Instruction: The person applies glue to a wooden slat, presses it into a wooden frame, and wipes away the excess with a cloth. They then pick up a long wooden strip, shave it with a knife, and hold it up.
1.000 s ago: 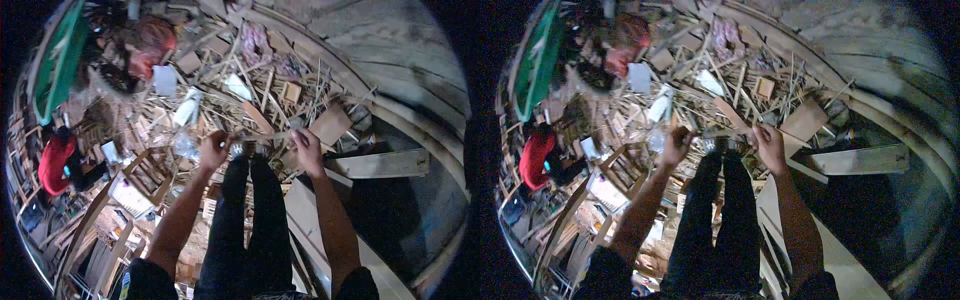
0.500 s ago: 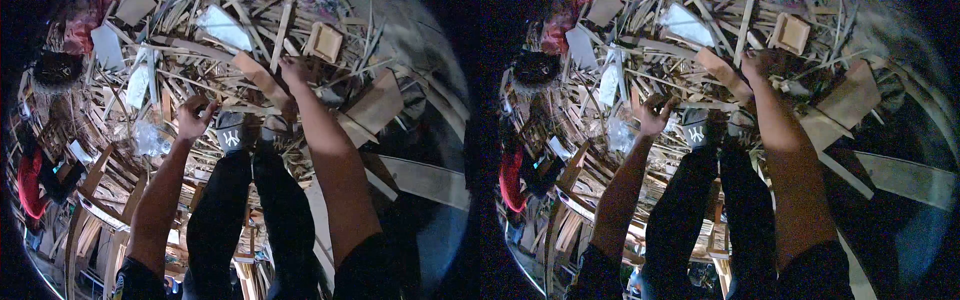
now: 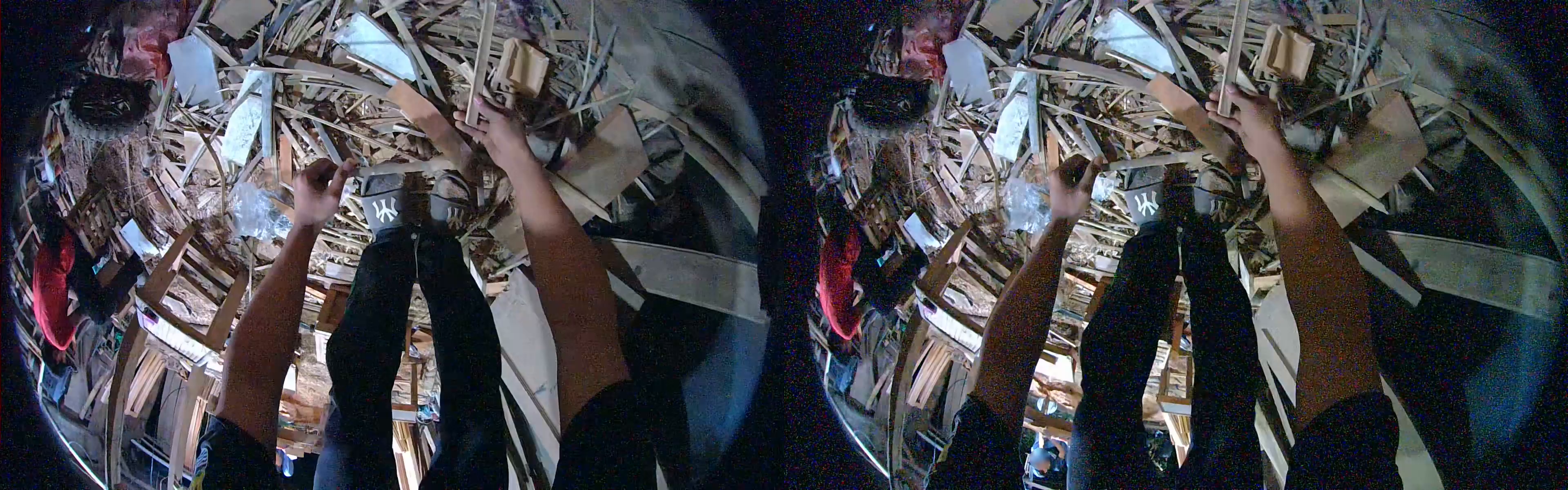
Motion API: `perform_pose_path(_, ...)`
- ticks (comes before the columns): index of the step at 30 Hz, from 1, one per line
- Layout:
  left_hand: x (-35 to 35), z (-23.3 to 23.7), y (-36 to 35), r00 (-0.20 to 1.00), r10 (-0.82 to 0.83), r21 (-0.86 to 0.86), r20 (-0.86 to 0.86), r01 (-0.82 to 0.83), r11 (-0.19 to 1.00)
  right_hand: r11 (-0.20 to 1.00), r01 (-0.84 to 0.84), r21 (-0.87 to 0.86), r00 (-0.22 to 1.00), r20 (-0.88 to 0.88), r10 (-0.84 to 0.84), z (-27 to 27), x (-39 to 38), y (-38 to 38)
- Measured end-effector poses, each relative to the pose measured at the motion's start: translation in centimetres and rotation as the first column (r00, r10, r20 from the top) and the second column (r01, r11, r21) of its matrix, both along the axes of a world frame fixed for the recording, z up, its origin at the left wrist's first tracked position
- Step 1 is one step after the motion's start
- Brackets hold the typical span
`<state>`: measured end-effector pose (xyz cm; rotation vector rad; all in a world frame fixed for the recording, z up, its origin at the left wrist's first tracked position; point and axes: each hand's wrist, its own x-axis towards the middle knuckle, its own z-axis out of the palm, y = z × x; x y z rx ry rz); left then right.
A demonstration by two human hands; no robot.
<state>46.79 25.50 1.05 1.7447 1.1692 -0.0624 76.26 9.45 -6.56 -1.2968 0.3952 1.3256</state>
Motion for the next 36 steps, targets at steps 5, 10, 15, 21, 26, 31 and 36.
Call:
perform_pose_path(5, -0.2, 2.4, 0.7, 1.000, 0.002, -0.030, -0.014, -0.003, 1.000, 0.906, 0.295, 0.304, 0.858, -0.501, -0.111, 4.0, 0.6, -1.7)
perform_pose_path(10, 1.1, 6.9, 1.1, 0.999, -0.027, -0.014, -0.034, 0.027, 1.000, 0.914, 0.281, 0.294, 0.851, -0.515, -0.096, 10.5, -1.3, -1.2)
perform_pose_path(15, 1.2, 9.3, 1.7, 0.998, -0.048, 0.079, 0.047, 0.045, 0.996, 0.818, 0.306, 0.487, 0.776, -0.626, 0.083, 13.9, -2.2, -0.8)
perform_pose_path(21, 0.6, 11.5, 2.9, 0.999, -0.047, 0.086, 0.006, 0.046, 0.995, 0.803, 0.251, 0.540, 0.829, -0.548, 0.110, 16.2, -3.1, -0.2)
perform_pose_path(26, 0.4, 12.6, 3.8, 0.998, -0.060, 0.002, -0.032, 0.061, 0.998, 0.834, 0.218, 0.507, 0.852, -0.515, 0.090, 17.8, -3.3, 0.4)
perform_pose_path(31, 0.4, 13.4, 3.5, 0.999, -0.041, 0.060, -0.024, 0.043, 0.997, 0.807, 0.267, 0.526, 0.877, -0.480, 0.023, 17.2, -4.0, 0.6)
perform_pose_path(36, -0.5, 12.3, 2.8, 0.997, -0.041, 0.014, -0.072, 0.042, 0.999, 0.940, 0.165, 0.299, 0.915, -0.402, -0.033, 18.6, -4.1, 0.4)
